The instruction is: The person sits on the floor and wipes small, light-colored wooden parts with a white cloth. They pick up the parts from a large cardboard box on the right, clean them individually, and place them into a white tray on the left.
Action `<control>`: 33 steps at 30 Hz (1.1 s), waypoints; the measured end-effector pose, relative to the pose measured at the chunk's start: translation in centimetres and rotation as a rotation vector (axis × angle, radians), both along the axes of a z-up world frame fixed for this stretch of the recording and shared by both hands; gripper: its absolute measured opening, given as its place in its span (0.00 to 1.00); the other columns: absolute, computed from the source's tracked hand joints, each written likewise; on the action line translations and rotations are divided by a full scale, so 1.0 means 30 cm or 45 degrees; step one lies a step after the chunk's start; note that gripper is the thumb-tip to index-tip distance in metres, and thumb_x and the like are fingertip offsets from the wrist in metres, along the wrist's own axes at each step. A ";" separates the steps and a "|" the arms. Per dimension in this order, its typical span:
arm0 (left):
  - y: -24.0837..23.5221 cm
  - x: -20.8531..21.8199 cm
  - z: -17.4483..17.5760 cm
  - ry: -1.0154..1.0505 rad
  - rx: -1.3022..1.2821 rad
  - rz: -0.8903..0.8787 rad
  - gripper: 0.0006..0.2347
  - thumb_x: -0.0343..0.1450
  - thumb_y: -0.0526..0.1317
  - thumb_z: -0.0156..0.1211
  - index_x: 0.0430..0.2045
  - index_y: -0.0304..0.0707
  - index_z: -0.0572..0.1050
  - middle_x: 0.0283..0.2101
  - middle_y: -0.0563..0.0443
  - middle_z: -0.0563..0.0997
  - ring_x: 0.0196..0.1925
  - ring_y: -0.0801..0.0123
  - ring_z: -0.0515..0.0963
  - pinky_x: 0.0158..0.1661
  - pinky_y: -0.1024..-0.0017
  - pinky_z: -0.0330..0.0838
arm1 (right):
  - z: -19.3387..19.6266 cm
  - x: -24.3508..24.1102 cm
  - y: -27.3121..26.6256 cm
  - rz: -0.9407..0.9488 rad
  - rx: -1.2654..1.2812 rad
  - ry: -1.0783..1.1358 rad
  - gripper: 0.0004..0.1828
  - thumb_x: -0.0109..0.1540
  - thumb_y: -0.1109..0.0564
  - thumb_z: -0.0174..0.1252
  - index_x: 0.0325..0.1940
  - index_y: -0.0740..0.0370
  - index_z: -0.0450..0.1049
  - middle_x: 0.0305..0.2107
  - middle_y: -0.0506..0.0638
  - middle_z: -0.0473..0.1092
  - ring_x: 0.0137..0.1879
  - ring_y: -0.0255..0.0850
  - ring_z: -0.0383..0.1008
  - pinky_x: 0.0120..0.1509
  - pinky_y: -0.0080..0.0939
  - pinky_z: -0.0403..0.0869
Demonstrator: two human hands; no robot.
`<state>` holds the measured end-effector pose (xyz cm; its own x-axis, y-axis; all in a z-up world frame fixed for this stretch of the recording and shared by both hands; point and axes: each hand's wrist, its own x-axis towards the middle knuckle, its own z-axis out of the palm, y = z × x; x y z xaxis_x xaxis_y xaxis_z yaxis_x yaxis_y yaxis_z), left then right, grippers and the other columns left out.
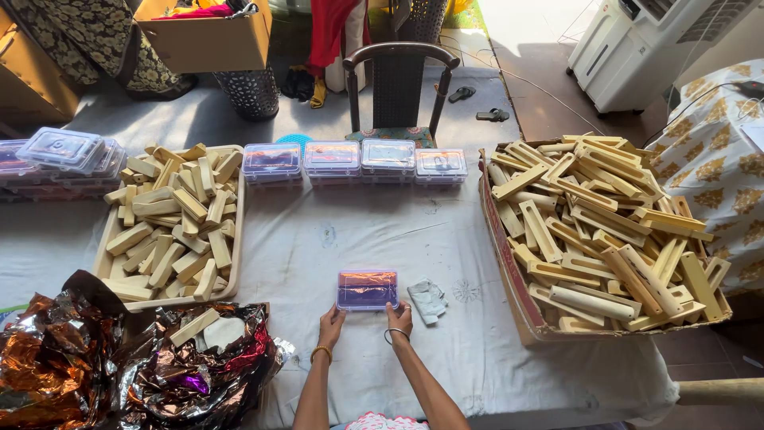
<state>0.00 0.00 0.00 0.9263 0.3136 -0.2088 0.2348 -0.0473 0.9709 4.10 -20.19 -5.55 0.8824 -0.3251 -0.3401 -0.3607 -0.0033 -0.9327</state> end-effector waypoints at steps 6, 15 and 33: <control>0.020 -0.002 0.112 0.250 -0.050 -0.013 0.23 0.83 0.57 0.53 0.53 0.31 0.78 0.33 0.42 0.71 0.34 0.65 0.65 0.28 0.75 0.60 | 0.369 -0.013 0.014 -0.079 0.402 0.374 0.35 0.52 0.44 0.73 0.56 0.56 0.64 0.45 0.46 0.71 0.51 0.36 0.70 0.51 0.46 0.72; 0.033 0.016 0.048 0.442 -0.178 0.083 0.34 0.74 0.69 0.38 0.59 0.40 0.73 0.53 0.48 0.81 0.39 0.68 0.75 0.25 0.75 0.64 | 0.226 0.118 -0.053 -0.037 0.684 0.467 0.31 0.48 0.50 0.77 0.48 0.53 0.67 0.35 0.48 0.73 0.34 0.39 0.75 0.37 0.39 0.74; 0.054 0.063 0.044 0.833 -0.102 0.018 0.24 0.68 0.56 0.63 0.57 0.51 0.71 0.47 0.61 0.75 0.43 0.71 0.73 0.41 0.62 0.72 | 0.759 1.022 -0.456 -0.419 -0.257 -0.111 0.31 0.52 0.43 0.72 0.54 0.54 0.71 0.35 0.52 0.76 0.34 0.42 0.78 0.33 0.42 0.77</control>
<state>1.89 1.61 1.31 0.5964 0.2851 -0.7504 0.7776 0.0266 0.6282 34.77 -33.87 17.22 0.7428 -0.6479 -0.1687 -0.2926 -0.0875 -0.9522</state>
